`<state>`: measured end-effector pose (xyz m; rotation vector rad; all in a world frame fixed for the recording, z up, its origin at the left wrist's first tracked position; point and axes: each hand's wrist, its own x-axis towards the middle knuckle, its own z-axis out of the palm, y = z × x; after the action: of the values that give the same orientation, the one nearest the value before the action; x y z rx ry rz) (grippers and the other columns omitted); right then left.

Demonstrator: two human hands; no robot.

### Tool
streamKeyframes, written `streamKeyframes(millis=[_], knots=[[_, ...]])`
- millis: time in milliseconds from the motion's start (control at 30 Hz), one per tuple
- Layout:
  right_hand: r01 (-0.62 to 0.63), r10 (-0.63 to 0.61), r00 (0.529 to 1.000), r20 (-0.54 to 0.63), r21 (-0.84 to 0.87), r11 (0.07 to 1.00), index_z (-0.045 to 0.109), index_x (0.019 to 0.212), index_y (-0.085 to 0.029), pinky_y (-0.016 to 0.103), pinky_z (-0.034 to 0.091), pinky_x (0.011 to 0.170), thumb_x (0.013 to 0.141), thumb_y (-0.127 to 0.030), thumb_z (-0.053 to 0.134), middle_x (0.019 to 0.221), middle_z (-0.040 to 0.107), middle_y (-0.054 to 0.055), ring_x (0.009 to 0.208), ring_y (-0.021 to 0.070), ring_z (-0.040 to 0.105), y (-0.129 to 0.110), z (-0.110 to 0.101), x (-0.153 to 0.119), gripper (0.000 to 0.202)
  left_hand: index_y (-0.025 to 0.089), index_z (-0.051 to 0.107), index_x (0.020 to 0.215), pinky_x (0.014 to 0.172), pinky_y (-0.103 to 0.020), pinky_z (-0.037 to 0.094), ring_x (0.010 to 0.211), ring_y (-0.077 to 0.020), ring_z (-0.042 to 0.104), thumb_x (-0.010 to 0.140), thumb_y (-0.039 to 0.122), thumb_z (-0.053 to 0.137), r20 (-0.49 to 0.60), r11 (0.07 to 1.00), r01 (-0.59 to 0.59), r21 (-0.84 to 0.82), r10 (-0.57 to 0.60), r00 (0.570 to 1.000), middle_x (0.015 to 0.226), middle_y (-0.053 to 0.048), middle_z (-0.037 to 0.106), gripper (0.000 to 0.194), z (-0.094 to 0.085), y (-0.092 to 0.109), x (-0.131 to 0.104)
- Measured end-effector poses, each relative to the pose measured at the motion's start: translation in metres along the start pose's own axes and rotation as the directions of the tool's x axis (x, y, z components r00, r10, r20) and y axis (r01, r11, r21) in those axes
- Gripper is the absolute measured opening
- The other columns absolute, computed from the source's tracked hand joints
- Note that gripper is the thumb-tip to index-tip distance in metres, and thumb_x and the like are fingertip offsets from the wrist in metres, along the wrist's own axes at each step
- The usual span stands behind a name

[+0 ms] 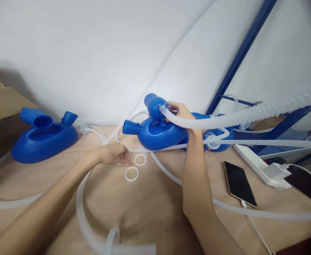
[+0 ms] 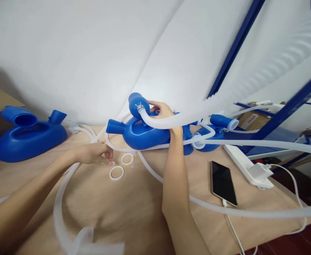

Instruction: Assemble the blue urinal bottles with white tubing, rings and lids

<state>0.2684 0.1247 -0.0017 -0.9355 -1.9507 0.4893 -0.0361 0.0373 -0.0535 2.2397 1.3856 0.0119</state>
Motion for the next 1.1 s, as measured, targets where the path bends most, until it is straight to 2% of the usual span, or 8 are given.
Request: streamKeyframes(millis=[167, 300, 433, 567, 700, 833, 933, 1100], knots=[[0.008, -0.004, 0.997, 0.080, -0.055, 0.998, 0.075, 0.130, -0.023, 0.041, 0.057, 0.099, 0.077, -0.028, 0.075, 0.103, 0.078, 0.003, 0.103, 0.0254, 0.072, 0.000, 0.002, -0.001, 0.054, 0.026, 0.076, 0.082, 0.069, -0.033, 0.050, 0.079, -0.0277, 0.071, 0.081, 0.066, 0.064, -0.202, 1.000, -0.007, -0.017, 0.003, 0.979, 0.087, -0.007, 0.078, 0.042, -0.022, -0.007, -0.017], [0.003, 0.001, 0.996, 0.084, -0.055, 0.998, 0.071, 0.137, -0.024, 0.042, 0.057, 0.100, 0.076, -0.025, 0.076, 0.105, 0.078, 0.004, 0.105, 0.0264, 0.072, -0.006, 0.007, -0.003, 0.062, 0.026, 0.071, 0.082, 0.065, -0.033, 0.050, 0.074, -0.0252, 0.069, 0.079, 0.073, 0.068, -0.468, 0.991, -0.060, -0.116, -0.001, 0.884, 0.080, -0.005, 0.076, 0.048, -0.040, -0.004, -0.033], [-0.011, 0.011, 0.987, 0.158, -0.001, 1.000, 0.059, 0.152, -0.026, 0.040, 0.059, 0.097, 0.074, -0.021, 0.078, 0.101, 0.078, 0.002, 0.097, 0.0237, 0.073, -0.009, 0.021, -0.001, 0.081, 0.025, 0.066, 0.073, 0.063, -0.034, 0.048, 0.070, -0.0241, 0.067, 0.080, 0.074, 0.066, -0.563, 0.993, -0.027, -0.114, -0.042, 0.825, 0.075, -0.005, 0.073, 0.050, -0.039, 0.000, -0.031], [-0.035, 0.026, 0.966, 0.255, 0.033, 0.999, 0.051, 0.158, -0.023, 0.042, 0.061, 0.091, 0.073, -0.015, 0.076, 0.097, 0.075, 0.003, 0.095, 0.0246, 0.071, -0.004, 0.046, 0.004, 0.089, 0.024, 0.061, 0.072, 0.062, -0.035, 0.048, 0.067, -0.0235, 0.065, 0.081, 0.069, 0.068, -0.718, 0.998, 0.032, -0.061, -0.066, 0.693, 0.071, -0.005, 0.070, 0.046, -0.036, -0.002, -0.024], [-0.016, -0.009, 0.954, 0.300, 0.080, 0.997, 0.045, 0.162, -0.023, 0.046, 0.057, 0.104, 0.073, -0.013, 0.073, 0.114, 0.075, 0.007, 0.108, 0.0267, 0.069, 0.003, 0.073, 0.010, 0.093, 0.021, 0.069, 0.121, 0.087, -0.043, 0.060, 0.106, -0.0310, 0.071, 0.086, 0.067, 0.065, -0.705, 0.982, -0.114, -0.150, -0.025, 0.709, 0.120, -0.013, 0.074, 0.058, -0.032, -0.003, -0.019], [0.070, -0.136, 0.920, 0.367, 0.187, 0.980, 0.048, 0.160, -0.025, 0.045, 0.049, 0.116, 0.072, -0.014, 0.069, 0.139, 0.070, 0.007, 0.124, 0.0271, 0.065, 0.004, 0.089, 0.012, 0.091, 0.023, 0.038, 0.162, 0.108, -0.055, 0.053, 0.143, -0.0398, 0.051, 0.081, 0.068, 0.072, -0.684, 0.966, -0.188, -0.180, 0.014, 0.729, 0.163, -0.020, 0.044, 0.099, -0.023, -0.013, -0.007], [0.102, -0.202, 0.889, 0.411, 0.251, 0.962, 0.053, 0.157, -0.025, 0.046, 0.045, 0.122, 0.077, -0.021, 0.071, 0.150, 0.064, 0.007, 0.137, 0.0297, 0.060, 0.003, 0.095, 0.012, 0.082, 0.023, 0.013, 0.171, 0.116, -0.060, 0.046, 0.154, -0.0434, 0.038, 0.075, 0.066, 0.079, -0.640, 0.920, -0.226, -0.320, -0.034, 0.768, 0.171, -0.024, 0.029, 0.124, -0.015, -0.023, 0.006], [0.182, -0.318, 0.829, 0.460, 0.316, 0.931, 0.049, 0.158, -0.025, 0.042, 0.027, 0.133, 0.084, -0.035, 0.075, 0.168, 0.045, 0.005, 0.159, 0.0288, 0.037, 0.004, 0.097, 0.013, 0.079, 0.028, 0.007, 0.171, 0.101, -0.050, 0.060, 0.143, -0.0413, 0.054, 0.069, 0.056, 0.090, -0.647, 0.811, -0.270, -0.519, -0.165, 0.745, 0.166, -0.024, 0.038, 0.135, -0.008, -0.026, 0.015]])
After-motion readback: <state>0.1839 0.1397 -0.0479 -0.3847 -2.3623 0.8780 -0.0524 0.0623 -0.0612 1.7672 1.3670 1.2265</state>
